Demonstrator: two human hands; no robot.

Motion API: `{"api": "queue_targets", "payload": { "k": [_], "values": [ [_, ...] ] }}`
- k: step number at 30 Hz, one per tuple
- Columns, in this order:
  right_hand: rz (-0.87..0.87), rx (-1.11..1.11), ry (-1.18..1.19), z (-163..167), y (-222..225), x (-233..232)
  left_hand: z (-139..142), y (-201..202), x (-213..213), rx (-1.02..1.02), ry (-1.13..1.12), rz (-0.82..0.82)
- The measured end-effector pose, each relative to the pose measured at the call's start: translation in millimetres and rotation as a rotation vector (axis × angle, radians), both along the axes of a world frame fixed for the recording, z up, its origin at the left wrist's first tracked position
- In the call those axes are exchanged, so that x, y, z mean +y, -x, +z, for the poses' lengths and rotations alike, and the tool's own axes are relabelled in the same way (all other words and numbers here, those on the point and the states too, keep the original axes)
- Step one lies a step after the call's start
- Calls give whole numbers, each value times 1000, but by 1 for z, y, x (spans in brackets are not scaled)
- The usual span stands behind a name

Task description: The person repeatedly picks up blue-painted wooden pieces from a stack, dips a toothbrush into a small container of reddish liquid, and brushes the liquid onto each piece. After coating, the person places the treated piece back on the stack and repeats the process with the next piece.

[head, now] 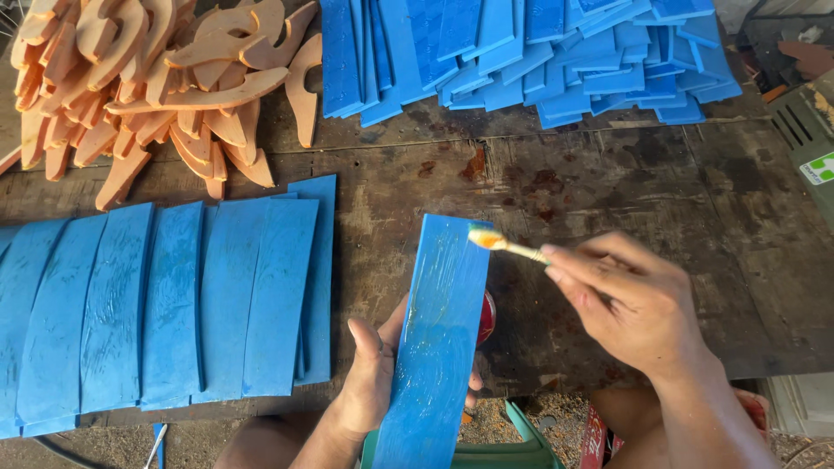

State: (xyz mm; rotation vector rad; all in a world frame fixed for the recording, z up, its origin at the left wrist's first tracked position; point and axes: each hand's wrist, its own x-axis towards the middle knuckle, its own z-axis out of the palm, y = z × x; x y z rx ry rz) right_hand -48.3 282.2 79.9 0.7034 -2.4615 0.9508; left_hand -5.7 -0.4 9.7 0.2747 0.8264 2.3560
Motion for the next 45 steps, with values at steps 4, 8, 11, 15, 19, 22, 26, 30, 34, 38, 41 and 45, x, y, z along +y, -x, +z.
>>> {"api": "queue_targets", "payload": {
  "k": [4, 8, 11, 15, 19, 22, 26, 30, 34, 38, 41, 45],
  "values": [
    [199, -136, -57, 1, -6, 1, 1, 1, 0, -32, 30, 65],
    [340, -340, -47, -3, -8, 13, 1, 2, -1, -34, -7, 119],
    [16, -227, -100, -1, -5, 24, 1, 1, 1, -23, -50, 78],
    [263, -59, -8, -4, -9, 13, 5, 3, 3, 11, -28, 83],
    [366, -249, -6, -13, -12, -12, 11, 0, 6, 55, 42, 97],
    [104, -217, -9, -11, -8, -10, 11, -2, 5, 76, 106, 73],
    [28, 90, 2, -11, -7, -6, 6, -1, 5, 25, 87, 58],
    [353, -15, 24, -23, -17, -26, 2, -2, 7, 15, 39, 59],
    [226, -81, 9, -26, -19, -36, 7, -4, 4, 79, 117, 63],
    [110, -92, 84, -23, -13, -29, 14, -5, 4, 124, 225, 14],
    [56, -47, 118, -24, -9, -20, 17, -8, 3, 226, 336, -24],
    [-57, -18, 137, -24, 4, -5, 19, -8, 4, 210, 348, -69]
  ]
}}
